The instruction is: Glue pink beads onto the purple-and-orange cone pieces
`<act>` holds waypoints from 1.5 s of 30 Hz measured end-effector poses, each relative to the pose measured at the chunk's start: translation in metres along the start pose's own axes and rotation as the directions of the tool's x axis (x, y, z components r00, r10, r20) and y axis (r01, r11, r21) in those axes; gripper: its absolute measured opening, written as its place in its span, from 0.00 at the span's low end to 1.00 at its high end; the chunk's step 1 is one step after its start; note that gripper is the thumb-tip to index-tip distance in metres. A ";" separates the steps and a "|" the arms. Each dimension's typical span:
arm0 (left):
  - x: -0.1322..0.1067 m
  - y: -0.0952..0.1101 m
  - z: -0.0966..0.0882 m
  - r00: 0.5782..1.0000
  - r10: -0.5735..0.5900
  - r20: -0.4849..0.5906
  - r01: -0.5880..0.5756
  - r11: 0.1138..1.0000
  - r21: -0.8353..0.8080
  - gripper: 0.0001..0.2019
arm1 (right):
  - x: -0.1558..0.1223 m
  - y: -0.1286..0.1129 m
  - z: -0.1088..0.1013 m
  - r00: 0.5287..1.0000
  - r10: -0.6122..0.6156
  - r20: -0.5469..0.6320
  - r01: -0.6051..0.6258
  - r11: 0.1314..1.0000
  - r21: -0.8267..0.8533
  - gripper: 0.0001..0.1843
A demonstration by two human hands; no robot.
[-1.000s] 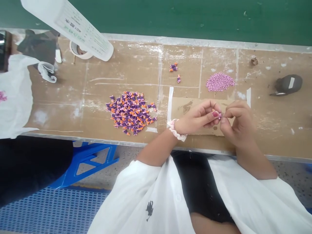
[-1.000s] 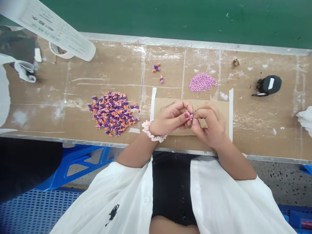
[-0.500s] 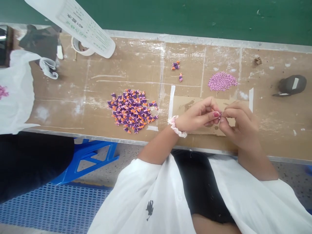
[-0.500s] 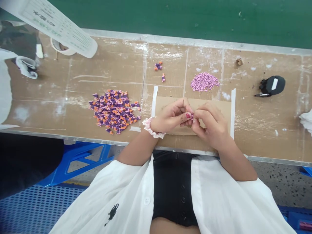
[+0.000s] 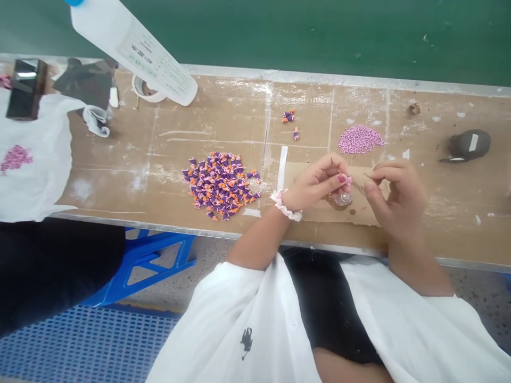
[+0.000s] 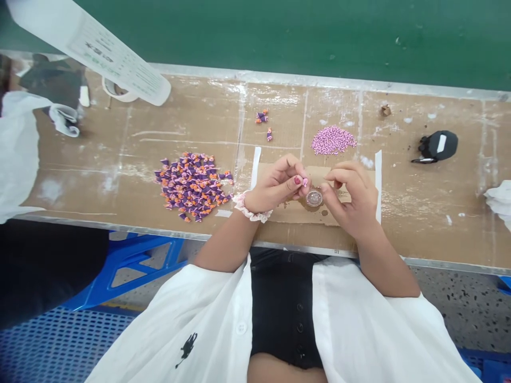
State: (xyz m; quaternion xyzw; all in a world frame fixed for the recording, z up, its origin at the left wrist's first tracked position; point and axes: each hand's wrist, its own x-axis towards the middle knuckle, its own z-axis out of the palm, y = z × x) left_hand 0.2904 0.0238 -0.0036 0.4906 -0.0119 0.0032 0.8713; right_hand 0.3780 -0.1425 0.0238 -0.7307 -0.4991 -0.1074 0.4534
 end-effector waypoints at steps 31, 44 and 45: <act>0.012 -0.009 -0.023 0.875 0.298 -0.382 0.114 0.639 0.761 0.07 | -0.006 0.091 0.022 0.925 0.375 0.059 -0.336 0.880 -0.336 0.05; 0.011 -0.013 -0.018 0.883 0.413 -0.224 -0.004 0.483 0.875 0.08 | -0.005 0.101 0.036 0.916 0.385 0.115 -0.273 0.805 -0.526 0.02; 0.011 -0.014 -0.018 0.880 0.422 -0.217 -0.008 0.471 0.882 0.08 | -0.004 0.100 0.034 0.907 0.404 0.118 -0.288 0.799 -0.528 0.02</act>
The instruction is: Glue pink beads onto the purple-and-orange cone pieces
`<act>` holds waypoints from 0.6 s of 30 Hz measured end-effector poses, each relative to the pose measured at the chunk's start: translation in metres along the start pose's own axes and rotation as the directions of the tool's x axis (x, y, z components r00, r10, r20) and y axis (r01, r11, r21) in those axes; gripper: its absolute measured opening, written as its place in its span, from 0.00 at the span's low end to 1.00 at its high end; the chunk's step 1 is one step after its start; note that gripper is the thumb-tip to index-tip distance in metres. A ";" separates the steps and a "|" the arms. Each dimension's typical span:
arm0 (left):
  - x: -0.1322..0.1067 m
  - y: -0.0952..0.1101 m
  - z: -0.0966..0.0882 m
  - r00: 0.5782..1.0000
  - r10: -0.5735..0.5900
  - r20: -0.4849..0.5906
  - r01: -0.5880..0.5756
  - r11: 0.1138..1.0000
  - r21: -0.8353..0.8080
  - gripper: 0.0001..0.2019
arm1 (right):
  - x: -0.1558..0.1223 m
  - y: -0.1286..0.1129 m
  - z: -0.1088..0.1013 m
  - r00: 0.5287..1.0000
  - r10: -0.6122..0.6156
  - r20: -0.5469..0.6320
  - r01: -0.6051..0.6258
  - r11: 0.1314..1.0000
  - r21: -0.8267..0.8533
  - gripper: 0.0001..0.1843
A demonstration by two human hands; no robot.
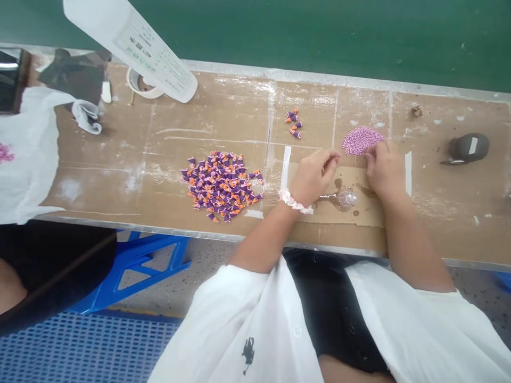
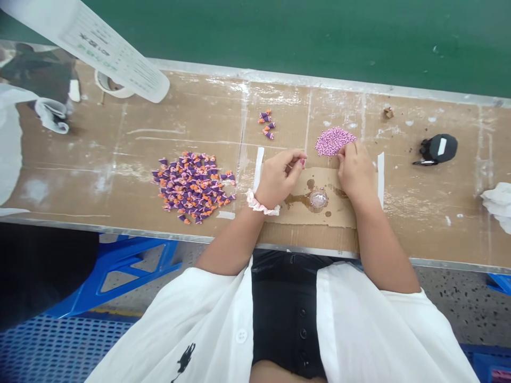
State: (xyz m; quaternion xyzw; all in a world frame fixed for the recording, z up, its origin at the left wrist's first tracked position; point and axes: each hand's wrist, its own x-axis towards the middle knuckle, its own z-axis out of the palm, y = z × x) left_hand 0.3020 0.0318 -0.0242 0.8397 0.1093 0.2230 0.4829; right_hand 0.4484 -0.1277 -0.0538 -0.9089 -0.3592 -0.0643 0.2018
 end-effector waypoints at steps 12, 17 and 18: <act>0.000 -0.002 0.002 1.000 0.022 -0.021 -0.022 0.999 0.026 0.07 | 0.000 0.000 0.000 1.000 0.011 -0.007 -0.011 1.000 -0.006 0.03; 0.000 0.001 0.001 0.998 0.041 -0.043 -0.041 0.999 0.006 0.07 | 0.001 0.005 0.001 0.989 0.054 -0.137 -0.026 0.979 0.204 0.06; -0.001 0.002 0.000 0.998 0.043 -0.046 -0.043 0.999 -0.005 0.07 | 0.000 0.005 -0.002 0.984 0.101 -0.146 -0.048 0.944 0.327 0.07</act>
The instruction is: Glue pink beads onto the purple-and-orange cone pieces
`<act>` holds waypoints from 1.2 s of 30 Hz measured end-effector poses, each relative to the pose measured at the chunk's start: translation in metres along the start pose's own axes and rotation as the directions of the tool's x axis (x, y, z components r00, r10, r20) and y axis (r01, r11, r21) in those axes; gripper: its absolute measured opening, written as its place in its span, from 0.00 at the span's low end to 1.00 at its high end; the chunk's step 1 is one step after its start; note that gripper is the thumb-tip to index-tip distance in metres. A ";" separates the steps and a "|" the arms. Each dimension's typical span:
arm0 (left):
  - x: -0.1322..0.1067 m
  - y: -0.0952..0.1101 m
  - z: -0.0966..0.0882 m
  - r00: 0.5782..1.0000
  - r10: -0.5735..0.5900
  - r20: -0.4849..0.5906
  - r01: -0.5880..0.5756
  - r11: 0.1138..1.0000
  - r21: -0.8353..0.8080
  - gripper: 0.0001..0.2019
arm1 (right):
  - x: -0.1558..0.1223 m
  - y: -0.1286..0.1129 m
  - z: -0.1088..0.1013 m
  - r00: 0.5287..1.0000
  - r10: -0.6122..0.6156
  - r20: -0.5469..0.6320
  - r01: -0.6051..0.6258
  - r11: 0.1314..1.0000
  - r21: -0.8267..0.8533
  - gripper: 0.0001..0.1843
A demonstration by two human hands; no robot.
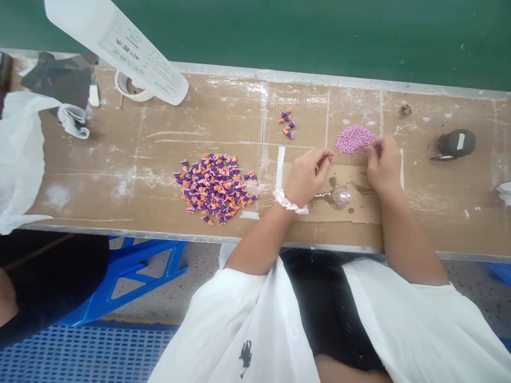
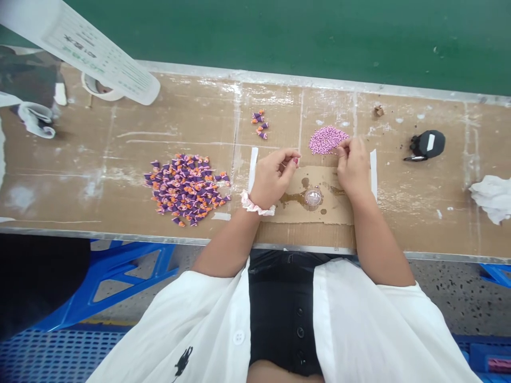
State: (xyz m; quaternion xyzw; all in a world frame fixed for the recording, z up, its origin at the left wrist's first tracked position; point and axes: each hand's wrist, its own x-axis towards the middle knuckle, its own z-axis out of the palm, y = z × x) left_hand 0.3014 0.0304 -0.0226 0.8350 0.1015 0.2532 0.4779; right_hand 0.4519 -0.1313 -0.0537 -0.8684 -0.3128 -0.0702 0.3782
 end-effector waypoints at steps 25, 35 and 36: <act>-0.007 0.014 0.008 0.973 0.218 0.070 -0.193 0.946 -0.261 0.11 | -0.027 -0.075 -0.038 0.951 -0.013 0.309 -0.225 0.657 0.720 0.13; -0.011 0.020 0.013 0.977 0.158 0.141 -0.112 0.950 -0.292 0.16 | -0.035 -0.075 -0.036 0.985 -0.114 0.131 0.009 0.785 0.619 0.09; -0.012 0.021 0.013 0.980 0.120 0.155 -0.061 0.938 -0.341 0.17 | -0.036 -0.075 -0.036 0.988 -0.132 0.086 0.056 0.805 0.591 0.09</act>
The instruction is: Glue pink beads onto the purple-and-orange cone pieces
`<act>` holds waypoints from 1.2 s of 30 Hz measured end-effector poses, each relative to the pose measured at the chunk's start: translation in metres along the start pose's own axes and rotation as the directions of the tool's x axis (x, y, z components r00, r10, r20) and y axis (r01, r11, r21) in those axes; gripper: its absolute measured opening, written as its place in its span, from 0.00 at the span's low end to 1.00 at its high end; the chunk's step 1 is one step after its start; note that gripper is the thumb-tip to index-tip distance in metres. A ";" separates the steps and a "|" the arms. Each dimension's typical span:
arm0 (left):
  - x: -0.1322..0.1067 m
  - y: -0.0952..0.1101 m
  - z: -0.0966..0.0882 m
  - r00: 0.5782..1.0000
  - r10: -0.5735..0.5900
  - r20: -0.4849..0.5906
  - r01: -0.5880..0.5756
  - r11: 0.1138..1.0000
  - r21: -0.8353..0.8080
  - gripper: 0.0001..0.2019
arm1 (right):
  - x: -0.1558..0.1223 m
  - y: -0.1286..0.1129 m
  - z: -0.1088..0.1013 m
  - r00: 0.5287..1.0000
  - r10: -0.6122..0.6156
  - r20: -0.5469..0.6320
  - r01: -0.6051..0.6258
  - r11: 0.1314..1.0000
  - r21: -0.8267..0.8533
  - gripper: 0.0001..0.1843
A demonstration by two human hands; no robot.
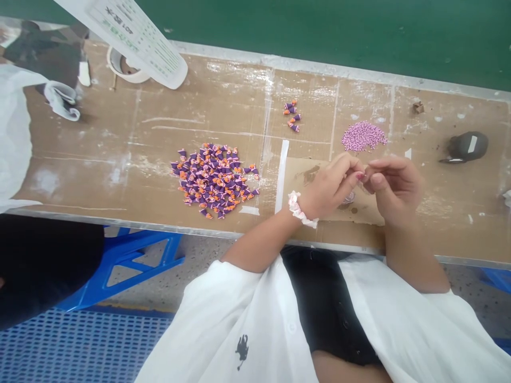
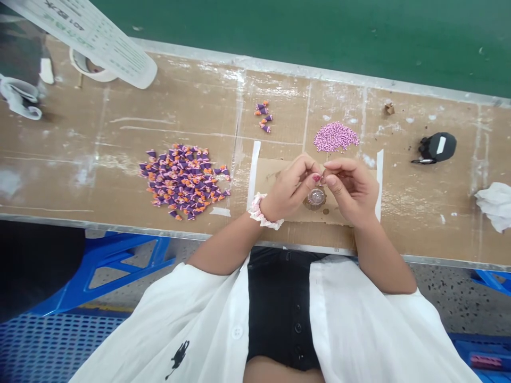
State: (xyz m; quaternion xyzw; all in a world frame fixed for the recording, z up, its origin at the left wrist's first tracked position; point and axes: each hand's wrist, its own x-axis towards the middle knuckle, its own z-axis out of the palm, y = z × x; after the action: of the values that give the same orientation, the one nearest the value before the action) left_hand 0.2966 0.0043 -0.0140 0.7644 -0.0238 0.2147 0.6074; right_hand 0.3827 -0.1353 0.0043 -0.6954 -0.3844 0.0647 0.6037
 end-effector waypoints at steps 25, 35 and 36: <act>0.000 -0.007 -0.001 0.997 0.071 0.022 -0.074 0.989 0.131 0.15 | 0.005 -0.006 0.002 0.937 -0.341 0.080 0.341 0.837 -0.429 0.09; 0.000 -0.004 -0.003 0.990 0.131 0.051 -0.140 0.944 0.297 0.16 | 0.004 -0.003 0.003 0.947 -0.313 0.067 0.314 0.868 -0.384 0.09; 0.000 -0.004 -0.003 0.991 0.125 0.057 -0.136 0.943 0.302 0.17 | 0.003 -0.004 0.004 0.953 -0.296 0.067 0.298 0.871 -0.391 0.09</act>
State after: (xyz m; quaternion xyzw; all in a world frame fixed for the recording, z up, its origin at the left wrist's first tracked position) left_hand 0.2967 0.0085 -0.0170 0.8498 -0.0521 0.2412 0.4657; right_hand 0.3812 -0.1304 0.0076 -0.7356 -0.4931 -0.1061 0.4522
